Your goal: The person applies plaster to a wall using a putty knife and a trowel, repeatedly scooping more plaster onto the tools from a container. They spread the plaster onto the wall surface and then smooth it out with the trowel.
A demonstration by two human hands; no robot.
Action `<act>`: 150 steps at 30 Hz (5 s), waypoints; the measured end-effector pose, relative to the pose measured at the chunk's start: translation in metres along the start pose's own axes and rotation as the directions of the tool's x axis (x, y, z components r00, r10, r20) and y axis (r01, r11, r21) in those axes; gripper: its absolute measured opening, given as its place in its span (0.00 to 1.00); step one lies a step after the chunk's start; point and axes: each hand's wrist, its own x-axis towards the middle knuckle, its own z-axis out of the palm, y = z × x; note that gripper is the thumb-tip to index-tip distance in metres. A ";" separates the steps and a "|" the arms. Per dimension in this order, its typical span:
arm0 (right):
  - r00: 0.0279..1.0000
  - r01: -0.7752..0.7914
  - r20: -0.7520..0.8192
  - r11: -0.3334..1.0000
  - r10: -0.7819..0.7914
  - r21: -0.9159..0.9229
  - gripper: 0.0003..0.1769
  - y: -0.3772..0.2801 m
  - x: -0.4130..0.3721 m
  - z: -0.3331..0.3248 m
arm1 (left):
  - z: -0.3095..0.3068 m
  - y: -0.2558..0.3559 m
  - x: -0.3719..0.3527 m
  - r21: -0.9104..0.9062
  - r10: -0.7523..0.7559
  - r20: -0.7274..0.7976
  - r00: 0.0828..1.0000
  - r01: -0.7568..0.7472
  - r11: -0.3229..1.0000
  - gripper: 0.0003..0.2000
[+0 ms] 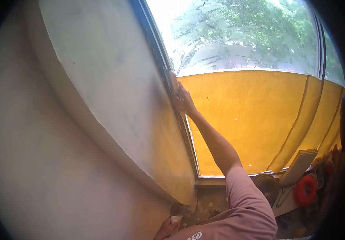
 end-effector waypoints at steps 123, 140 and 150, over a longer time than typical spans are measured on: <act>0.760 -0.640 0.362 0.525 0.540 0.561 0.26 -0.240 -0.127 -0.180 | -0.027 0.165 0.024 -0.652 0.229 0.170 0.958 -0.065 0.755 0.14; 0.539 -0.521 0.734 0.848 0.413 -0.095 0.29 -0.115 -0.252 -0.272 | 0.029 0.224 0.080 -0.619 0.360 0.011 0.933 -0.277 0.735 0.13; 0.192 -0.745 0.549 -0.243 0.813 0.621 0.26 -0.207 -0.295 -0.219 | 0.061 0.186 0.147 0.381 0.716 -0.200 0.669 -0.620 0.686 0.16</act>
